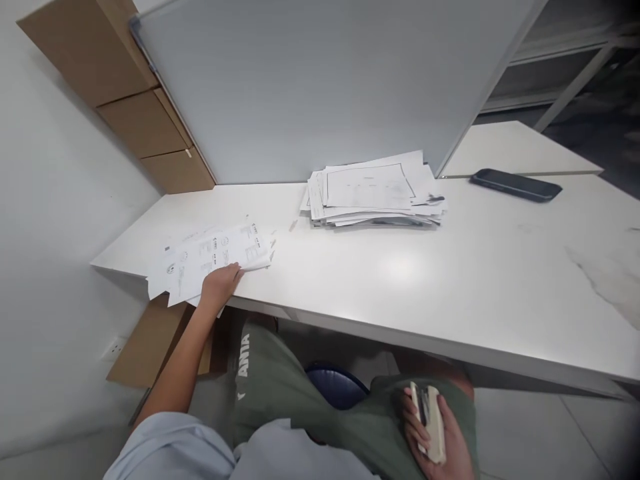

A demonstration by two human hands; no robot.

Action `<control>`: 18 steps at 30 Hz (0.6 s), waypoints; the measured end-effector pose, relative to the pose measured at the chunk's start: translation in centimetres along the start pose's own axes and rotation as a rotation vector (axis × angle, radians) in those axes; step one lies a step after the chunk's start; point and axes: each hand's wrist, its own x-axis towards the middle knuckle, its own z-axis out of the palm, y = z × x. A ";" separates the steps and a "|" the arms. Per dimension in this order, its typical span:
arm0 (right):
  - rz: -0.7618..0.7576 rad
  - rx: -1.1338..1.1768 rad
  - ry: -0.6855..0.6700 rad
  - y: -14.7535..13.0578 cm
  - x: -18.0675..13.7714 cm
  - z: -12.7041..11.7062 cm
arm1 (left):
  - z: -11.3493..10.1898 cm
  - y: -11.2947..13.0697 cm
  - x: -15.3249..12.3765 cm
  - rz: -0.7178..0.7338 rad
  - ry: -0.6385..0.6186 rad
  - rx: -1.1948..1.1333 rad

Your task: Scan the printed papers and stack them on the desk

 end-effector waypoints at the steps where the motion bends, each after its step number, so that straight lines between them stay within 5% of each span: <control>1: -0.012 -0.026 0.001 0.2 0.0 0.1 | -0.1 0.1 0.2 0.009 0.040 0.020; 5: -0.037 -0.179 0.000 1.0 0.2 1.2 | -2.2 1.4 0.7 0.070 0.241 0.133; 8: -0.061 -0.356 -0.001 2.1 -0.5 3.7 | -4.5 5.2 -0.5 0.338 0.314 0.166; 13: -0.207 -0.579 -0.087 5.1 -2.5 10.5 | -5.4 14.1 -3.3 0.993 0.196 -0.048; 18: -0.249 -0.677 -0.257 5.3 -1.9 13.9 | -2.9 19.0 -3.6 1.063 0.023 -0.223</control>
